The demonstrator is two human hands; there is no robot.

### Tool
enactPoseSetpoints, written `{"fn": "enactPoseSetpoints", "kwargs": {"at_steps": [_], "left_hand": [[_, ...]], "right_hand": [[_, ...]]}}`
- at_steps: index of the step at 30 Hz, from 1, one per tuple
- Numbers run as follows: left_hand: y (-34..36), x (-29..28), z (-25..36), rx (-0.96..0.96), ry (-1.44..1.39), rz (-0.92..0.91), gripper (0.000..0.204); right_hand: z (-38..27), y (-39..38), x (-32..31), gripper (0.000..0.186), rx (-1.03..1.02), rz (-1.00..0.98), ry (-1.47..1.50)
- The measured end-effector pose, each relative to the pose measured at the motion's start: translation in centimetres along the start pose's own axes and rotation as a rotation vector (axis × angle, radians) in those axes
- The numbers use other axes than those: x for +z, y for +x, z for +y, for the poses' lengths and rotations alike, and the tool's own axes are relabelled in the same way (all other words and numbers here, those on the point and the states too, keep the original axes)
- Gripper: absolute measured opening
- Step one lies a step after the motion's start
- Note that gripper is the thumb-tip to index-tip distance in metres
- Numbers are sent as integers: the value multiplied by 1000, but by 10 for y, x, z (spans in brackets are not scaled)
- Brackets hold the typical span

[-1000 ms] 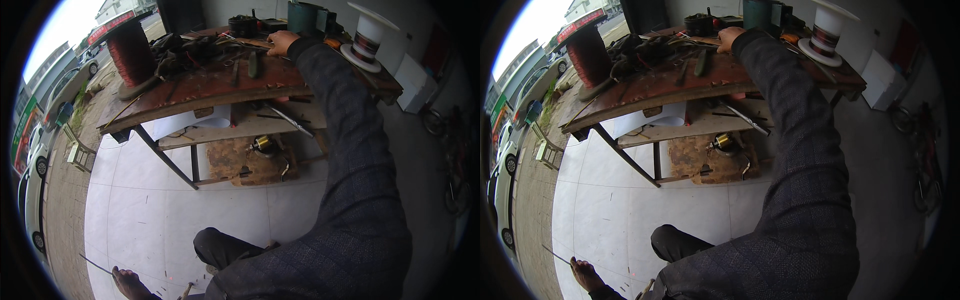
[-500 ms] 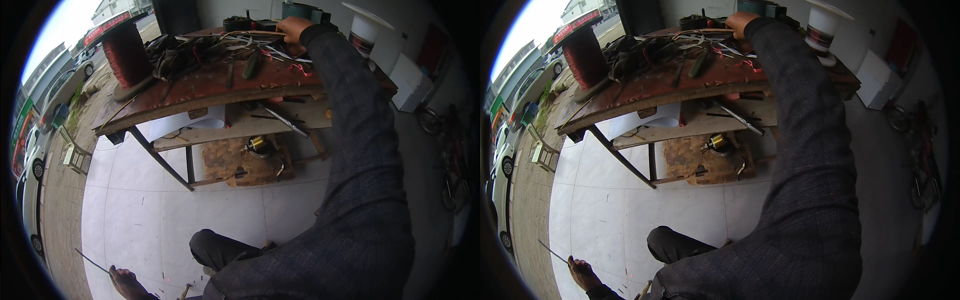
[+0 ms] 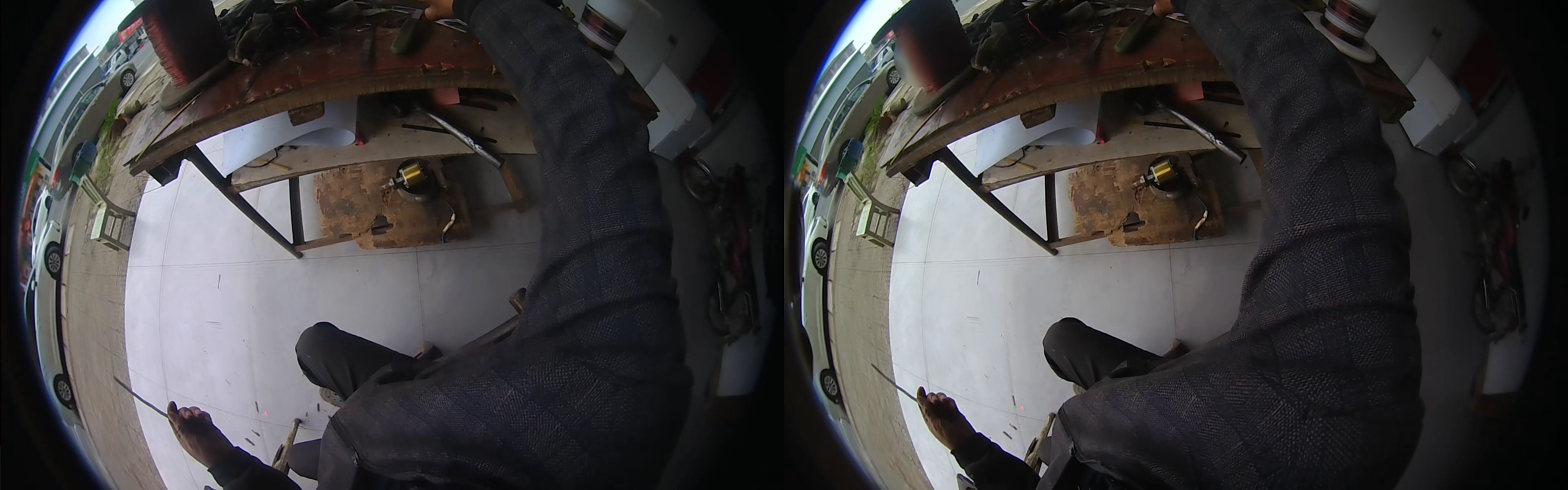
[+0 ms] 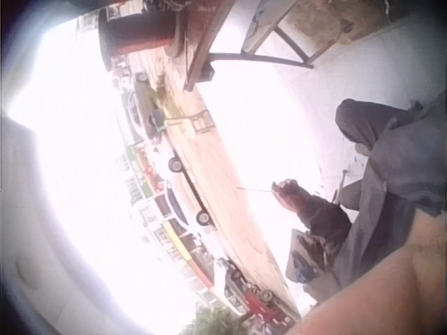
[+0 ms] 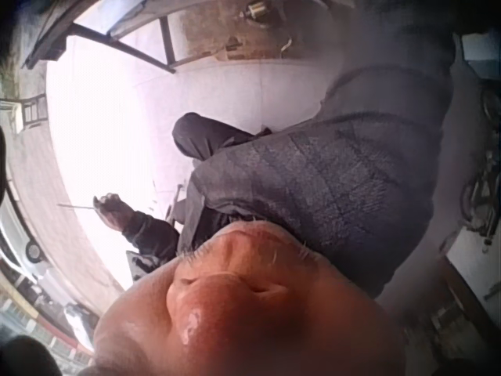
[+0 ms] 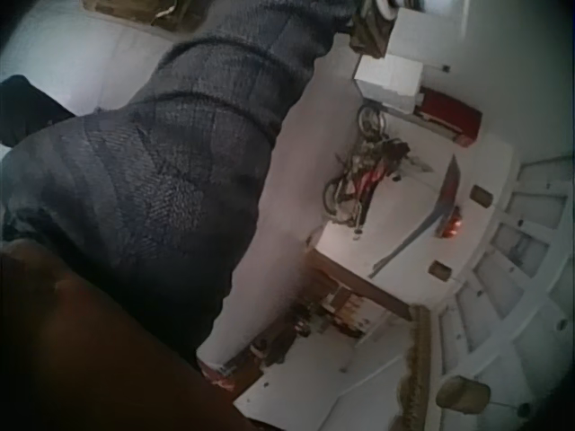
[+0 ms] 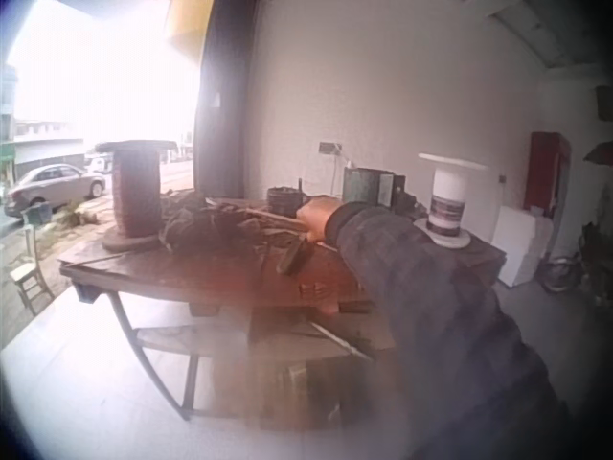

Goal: The person uses a hammer and a metal rod to tap and adjust the internal components of a green cylindrical motor housing. They repeatedly insert the rod into the housing and strike it with the hammer, then rotate the housing to access different sections.

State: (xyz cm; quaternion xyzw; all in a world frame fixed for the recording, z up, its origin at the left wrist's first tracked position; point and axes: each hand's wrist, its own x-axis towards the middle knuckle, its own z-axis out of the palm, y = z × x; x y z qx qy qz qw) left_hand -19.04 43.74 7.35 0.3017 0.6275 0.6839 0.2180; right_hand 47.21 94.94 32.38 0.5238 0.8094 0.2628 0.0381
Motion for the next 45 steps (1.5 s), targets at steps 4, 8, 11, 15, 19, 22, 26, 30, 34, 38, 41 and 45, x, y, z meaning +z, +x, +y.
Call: {"fn": "enactPoseSetpoints", "kwargs": {"at_steps": [4, 8, 11, 15, 19, 22, 26, 30, 34, 38, 41, 45], "left_hand": [[-3, -9, -2, -50, -91, 47, 42], [-5, -27, -12, 25, 203, 9, 41], [-3, -36, -27, 52, 356, -32, 43], [-2, -27, -44, 82, 329, -82, 42], [-7, 6, -28, -133, -206, 21, 41], [-14, 40, 10, -131, -126, 68, 41], [-22, 106, 68, 33, -150, -322, 37], [-21, 199, 117, 24, -193, -671, 40], [-24, 304, 147, 1, -159, -927, 41], [-18, 383, 157, -21, -71, -1066, 43], [-4, 425, 157, 106, 31, -1179, 43], [13, 480, 168, 272, 164, -1193, 42]], "right_hand": [[-16, -17, -26, 48, -14, 23, 239], [-41, -64, -61, 49, 24, 324, 312], [-78, -117, -74, 43, -83, 375, 599], [-127, -180, -14, 44, -398, -198, 993], [-129, -203, 98, 39, -27, -360, 685], [-101, -198, 184, 34, 428, -211, 860], [-48, -179, 269, 23, 513, -107, 406], [-12, -163, 321, 27, 558, -194, 251], [1, -155, 354, 36, 510, -246, 182], [10, -155, 369, 42, 473, -272, 151], [24, -158, 366, 41, 470, -262, 232], [47, -166, 350, 40, 473, -279, 382]]}}
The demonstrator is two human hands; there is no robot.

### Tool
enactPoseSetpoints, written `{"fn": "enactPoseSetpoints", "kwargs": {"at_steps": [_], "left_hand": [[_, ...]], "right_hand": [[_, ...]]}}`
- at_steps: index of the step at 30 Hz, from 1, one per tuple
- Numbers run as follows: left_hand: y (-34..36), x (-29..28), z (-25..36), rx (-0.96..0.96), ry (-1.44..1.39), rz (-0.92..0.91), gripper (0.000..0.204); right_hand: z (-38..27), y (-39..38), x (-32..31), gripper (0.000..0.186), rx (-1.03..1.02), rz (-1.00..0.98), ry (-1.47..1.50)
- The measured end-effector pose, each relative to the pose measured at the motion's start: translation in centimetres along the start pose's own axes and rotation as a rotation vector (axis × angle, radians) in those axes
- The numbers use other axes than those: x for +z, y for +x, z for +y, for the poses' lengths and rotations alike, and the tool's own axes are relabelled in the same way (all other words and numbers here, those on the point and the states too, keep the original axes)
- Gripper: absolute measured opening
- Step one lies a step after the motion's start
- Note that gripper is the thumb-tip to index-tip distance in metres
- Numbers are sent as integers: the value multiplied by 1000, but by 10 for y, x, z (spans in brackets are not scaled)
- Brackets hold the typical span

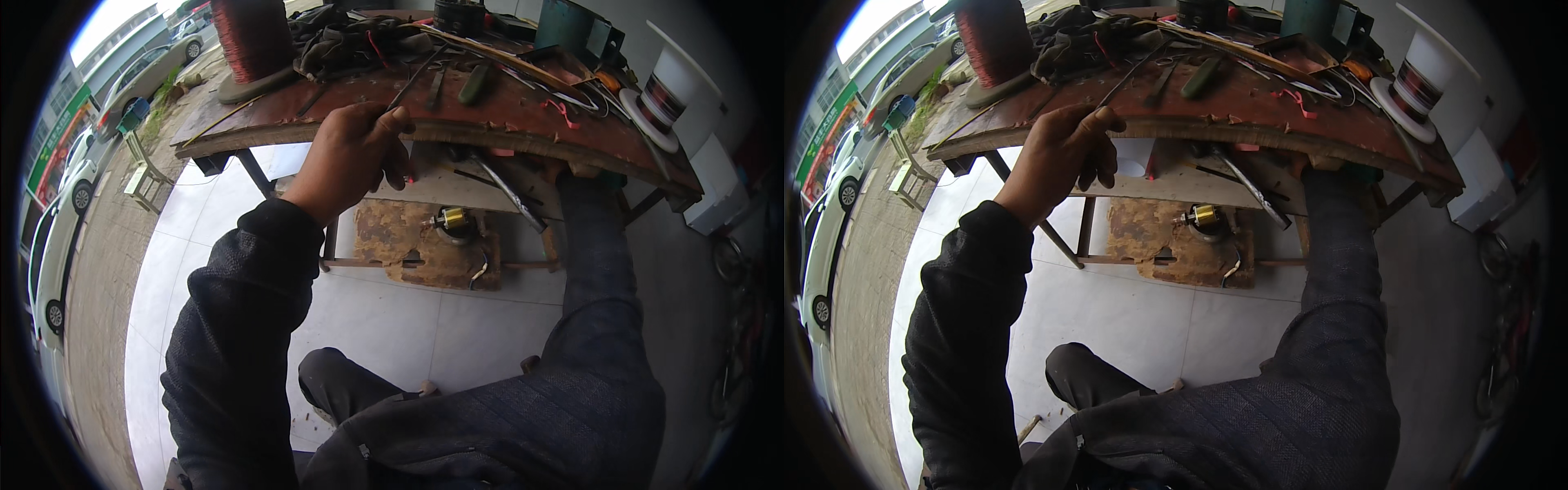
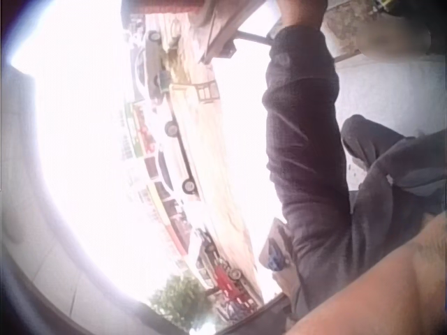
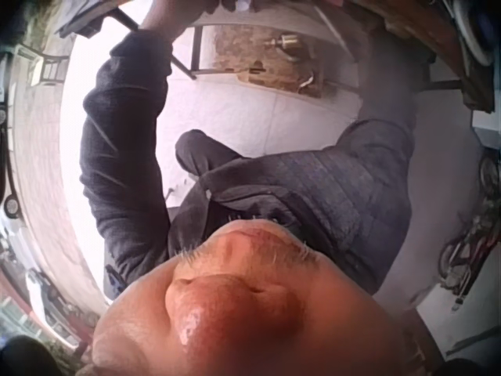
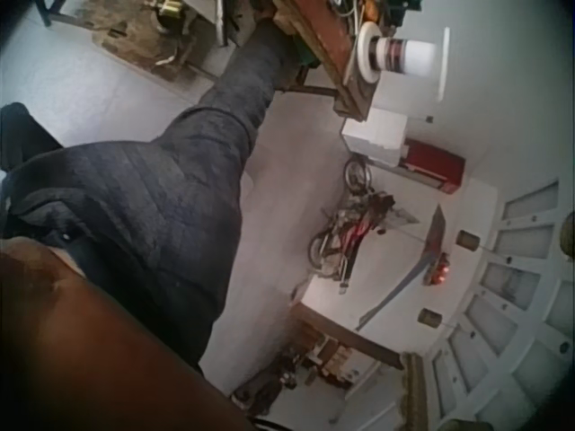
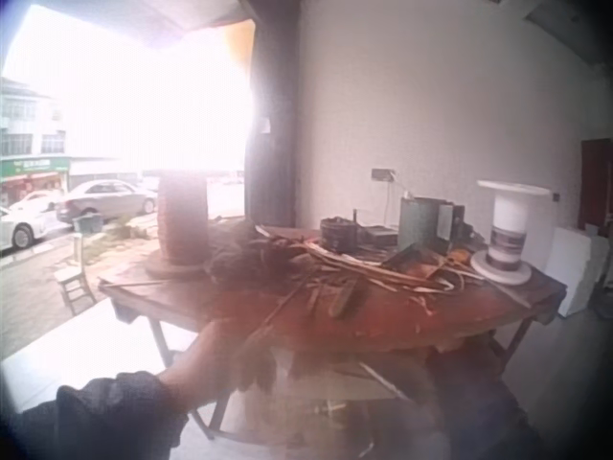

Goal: The person uses a hammer and a metal rod to tap and adjust the internal components of a green cylindrical motor housing. They repeatedly insert the rod into the housing and strike it with the hammer, then rotate the housing to access different sections.

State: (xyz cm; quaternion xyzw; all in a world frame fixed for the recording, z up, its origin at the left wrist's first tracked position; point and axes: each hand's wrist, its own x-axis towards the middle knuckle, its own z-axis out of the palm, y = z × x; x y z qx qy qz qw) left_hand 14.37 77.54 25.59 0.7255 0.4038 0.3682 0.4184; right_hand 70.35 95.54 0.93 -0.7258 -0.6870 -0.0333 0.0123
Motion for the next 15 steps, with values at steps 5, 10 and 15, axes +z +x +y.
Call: {"fn": "enactPoseSetpoints", "kwargs": {"at_steps": [5, 10, 15], "left_hand": [[70, -8, 5, 194, 789, 206, 42], [67, -5, -17, 260, 928, 343, 47], [18, -4, -25, 347, 669, 379, 53]], "right_hand": [[7, -24, -20, 40, 16, 128, 93], [-16, -89, -30, 41, 76, 551, 284], [-69, -184, -54, 17, 11, 887, 596]]}}
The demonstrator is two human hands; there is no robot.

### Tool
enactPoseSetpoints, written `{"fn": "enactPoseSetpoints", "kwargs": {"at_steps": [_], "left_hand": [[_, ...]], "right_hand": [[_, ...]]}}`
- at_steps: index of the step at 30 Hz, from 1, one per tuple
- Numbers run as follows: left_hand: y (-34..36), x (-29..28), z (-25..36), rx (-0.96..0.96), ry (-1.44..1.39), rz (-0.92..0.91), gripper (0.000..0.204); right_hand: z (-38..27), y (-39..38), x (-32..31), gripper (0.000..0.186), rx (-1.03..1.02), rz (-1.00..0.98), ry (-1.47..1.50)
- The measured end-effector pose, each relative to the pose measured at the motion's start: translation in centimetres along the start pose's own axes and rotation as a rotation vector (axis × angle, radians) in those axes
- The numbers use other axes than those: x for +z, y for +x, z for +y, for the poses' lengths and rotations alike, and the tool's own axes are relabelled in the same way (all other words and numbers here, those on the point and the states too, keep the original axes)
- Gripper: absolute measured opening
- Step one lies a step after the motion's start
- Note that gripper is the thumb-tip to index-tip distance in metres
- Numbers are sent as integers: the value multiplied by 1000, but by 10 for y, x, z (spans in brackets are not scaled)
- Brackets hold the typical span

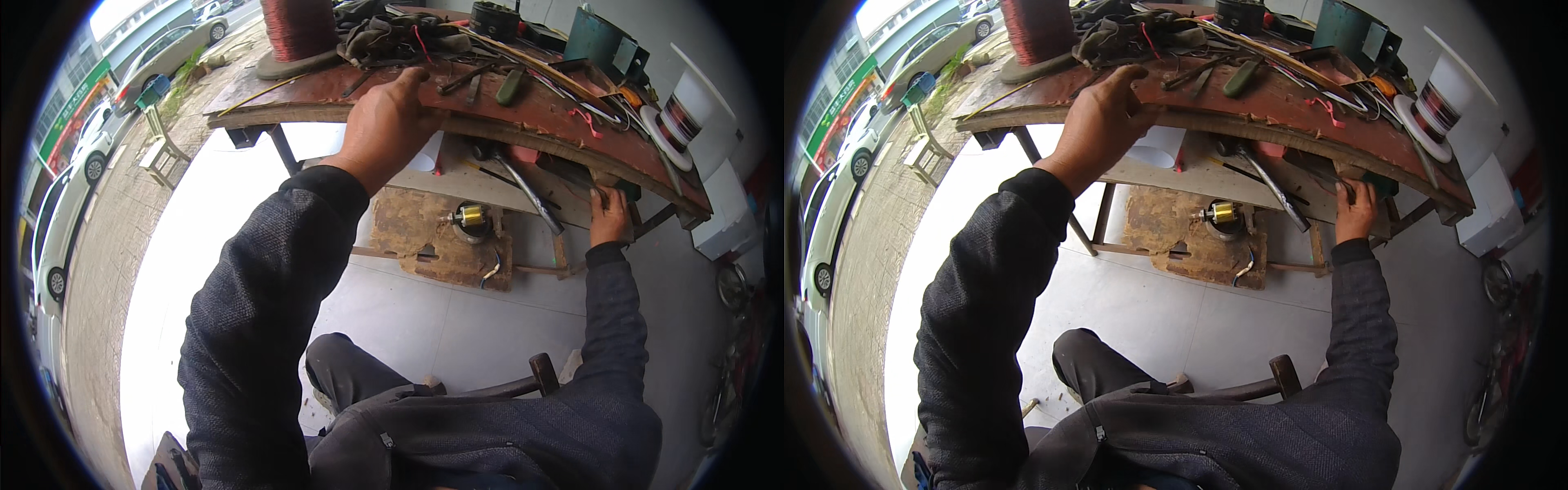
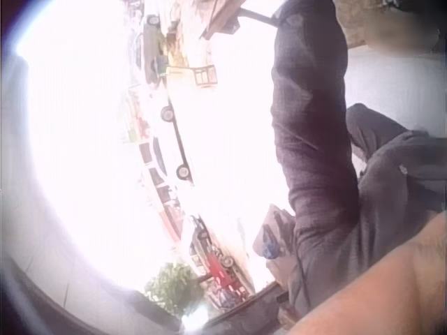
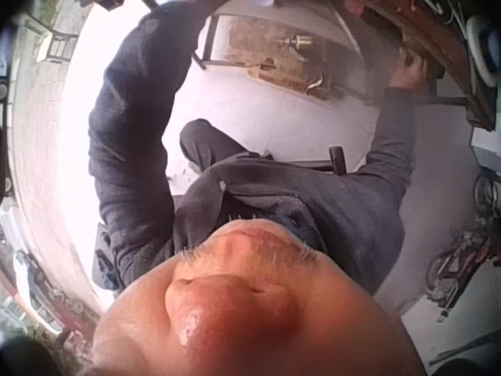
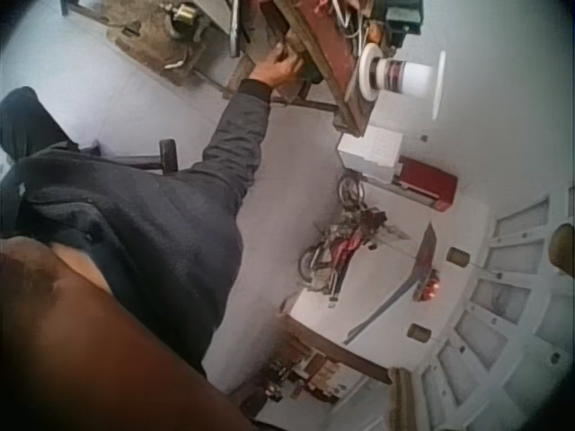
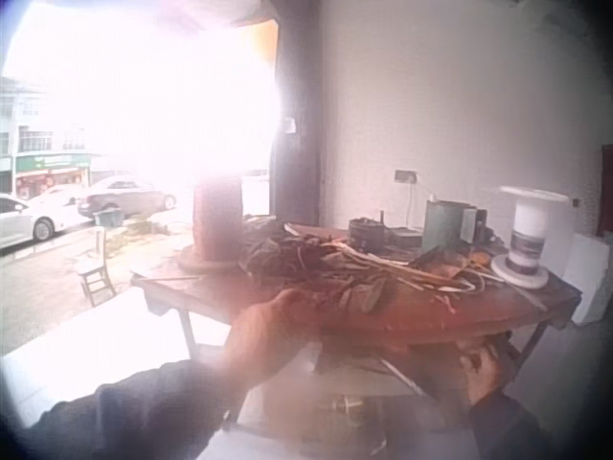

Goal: The person uses a hammer and a metal rod to tap and adjust the internal components of a green cylindrical motor housing. They repeatedly insert the rod into the housing and strike it with the hammer, then rotate the housing to access different sections.

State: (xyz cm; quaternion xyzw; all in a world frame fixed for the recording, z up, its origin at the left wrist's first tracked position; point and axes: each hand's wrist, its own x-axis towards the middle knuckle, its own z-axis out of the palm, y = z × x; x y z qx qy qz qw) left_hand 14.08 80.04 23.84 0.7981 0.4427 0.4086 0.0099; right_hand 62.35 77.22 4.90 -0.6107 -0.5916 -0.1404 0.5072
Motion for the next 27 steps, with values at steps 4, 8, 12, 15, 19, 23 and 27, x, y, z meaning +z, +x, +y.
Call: {"fn": "enactPoseSetpoints", "kwargs": {"at_steps": [4, 8, 12, 15, 19, 23, 27], "left_hand": [[-94, -31, 13, -58, -91, -211, 43], [-195, -51, 27, -58, -37, -283, 58], [-261, -67, 61, -87, -52, -203, 89], [-305, -90, 90, -185, -120, -92, 92], [-386, -136, 115, -333, -174, -21, 22], [-480, -174, 152, -605, -234, 254, 5], [-540, -201, 209, -768, -489, 805, 25]], "right_hand": [[-82, -28, -41, 11, -174, 29, -45], [-182, -41, -65, 20, -578, 35, -106], [-297, -57, -71, 36, -844, -200, 343], [-387, -84, -64, 43, -963, -527, 825], [-495, -148, -51, 39, -1069, -784, 1217], [-569, -226, -55, 48, -1160, -1018, 1457], [-604, -288, -68, 85, -1146, -1540, 1475]]}}
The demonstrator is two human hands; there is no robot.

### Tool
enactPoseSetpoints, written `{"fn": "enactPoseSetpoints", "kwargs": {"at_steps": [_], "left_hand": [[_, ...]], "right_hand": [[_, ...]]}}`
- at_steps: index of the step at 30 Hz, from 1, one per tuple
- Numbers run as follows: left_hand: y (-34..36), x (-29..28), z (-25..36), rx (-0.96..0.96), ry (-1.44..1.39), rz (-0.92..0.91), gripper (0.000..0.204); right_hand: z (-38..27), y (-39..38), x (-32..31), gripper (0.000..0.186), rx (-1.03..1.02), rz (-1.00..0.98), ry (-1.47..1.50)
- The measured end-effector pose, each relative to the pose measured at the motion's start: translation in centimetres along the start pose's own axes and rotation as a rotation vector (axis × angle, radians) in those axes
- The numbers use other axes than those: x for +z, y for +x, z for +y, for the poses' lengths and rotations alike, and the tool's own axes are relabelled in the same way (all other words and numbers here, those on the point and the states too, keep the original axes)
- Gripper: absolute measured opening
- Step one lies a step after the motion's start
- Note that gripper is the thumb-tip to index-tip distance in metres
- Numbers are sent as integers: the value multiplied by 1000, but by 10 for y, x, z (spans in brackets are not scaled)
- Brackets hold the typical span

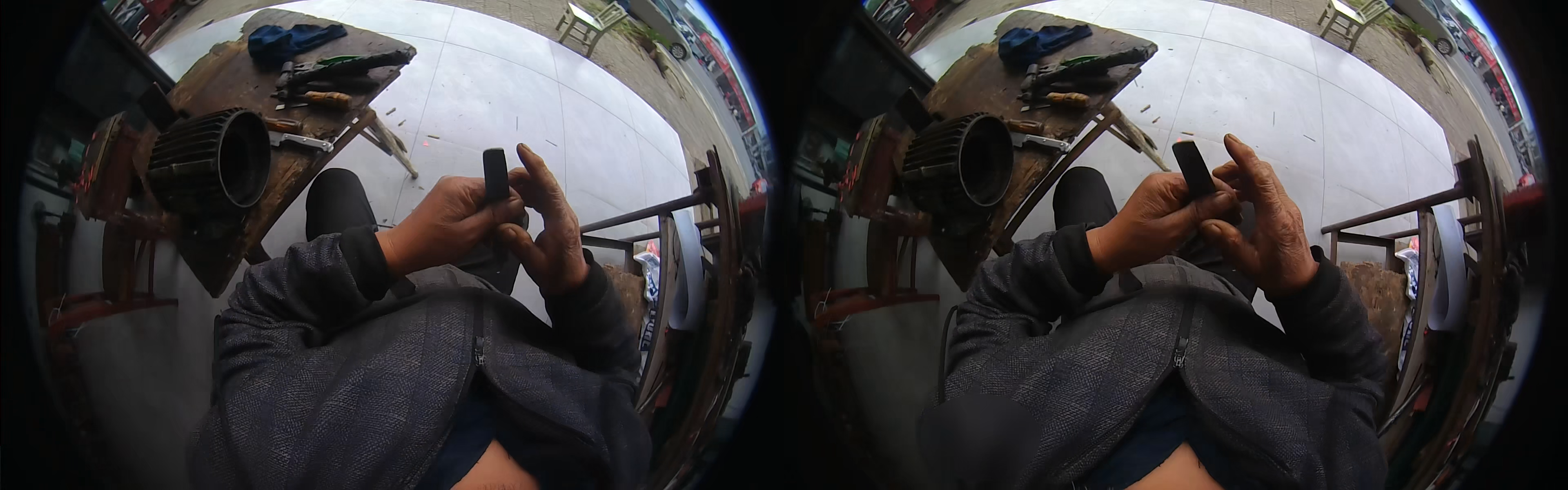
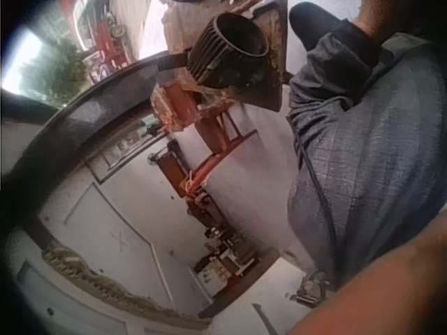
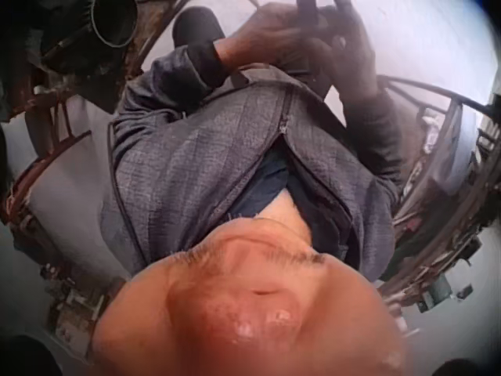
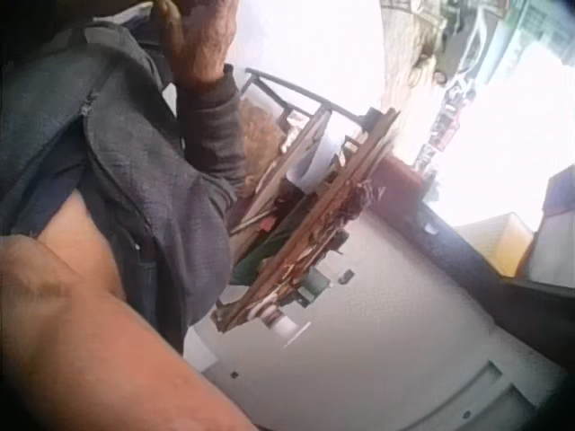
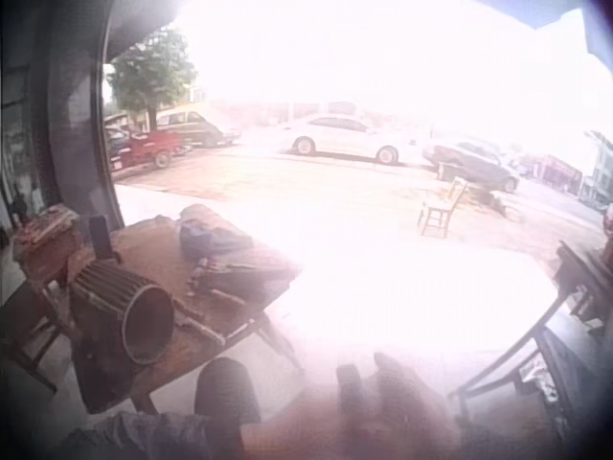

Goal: The person uses a hammer and a metal rod to tap and adjust the internal components of a green cylindrical motor housing. They repeatedly insert the rod into the housing and strike it with the hammer, then rotate the housing to access different sections.

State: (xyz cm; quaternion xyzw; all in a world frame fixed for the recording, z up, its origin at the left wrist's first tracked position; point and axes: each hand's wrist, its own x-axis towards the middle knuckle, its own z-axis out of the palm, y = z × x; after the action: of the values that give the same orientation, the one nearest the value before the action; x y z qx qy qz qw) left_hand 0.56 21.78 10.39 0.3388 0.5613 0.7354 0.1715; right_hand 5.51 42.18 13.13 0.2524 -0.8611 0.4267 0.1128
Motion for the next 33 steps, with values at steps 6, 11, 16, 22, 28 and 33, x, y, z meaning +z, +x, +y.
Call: {"fn": "enactPoseSetpoints", "kwargs": {"at_steps": [6, 11, 16, 22, 28, 33], "left_hand": [[-49, -59, 39, 2, 2, 323, 38], [-106, -147, 93, 157, 753, 485, 37], [-166, -276, 163, 2, 1477, 937, 52], [-189, -363, 169, -403, 1277, 922, 68], [-190, -370, 163, -305, 1519, 797, 55], [-181, -357, 162, -229, 1372, 704, 40]], "right_hand": [[9, 22, 46, 45, 229, -459, 388], [18, 43, 70, 29, 120, -303, 624], [35, 89, 130, 22, 346, -380, 375], [45, 162, 237, 27, 475, -547, 857], [49, 235, 308, 31, 336, -525, 625], [59, 262, 314, 34, 125, -361, 642]]}}
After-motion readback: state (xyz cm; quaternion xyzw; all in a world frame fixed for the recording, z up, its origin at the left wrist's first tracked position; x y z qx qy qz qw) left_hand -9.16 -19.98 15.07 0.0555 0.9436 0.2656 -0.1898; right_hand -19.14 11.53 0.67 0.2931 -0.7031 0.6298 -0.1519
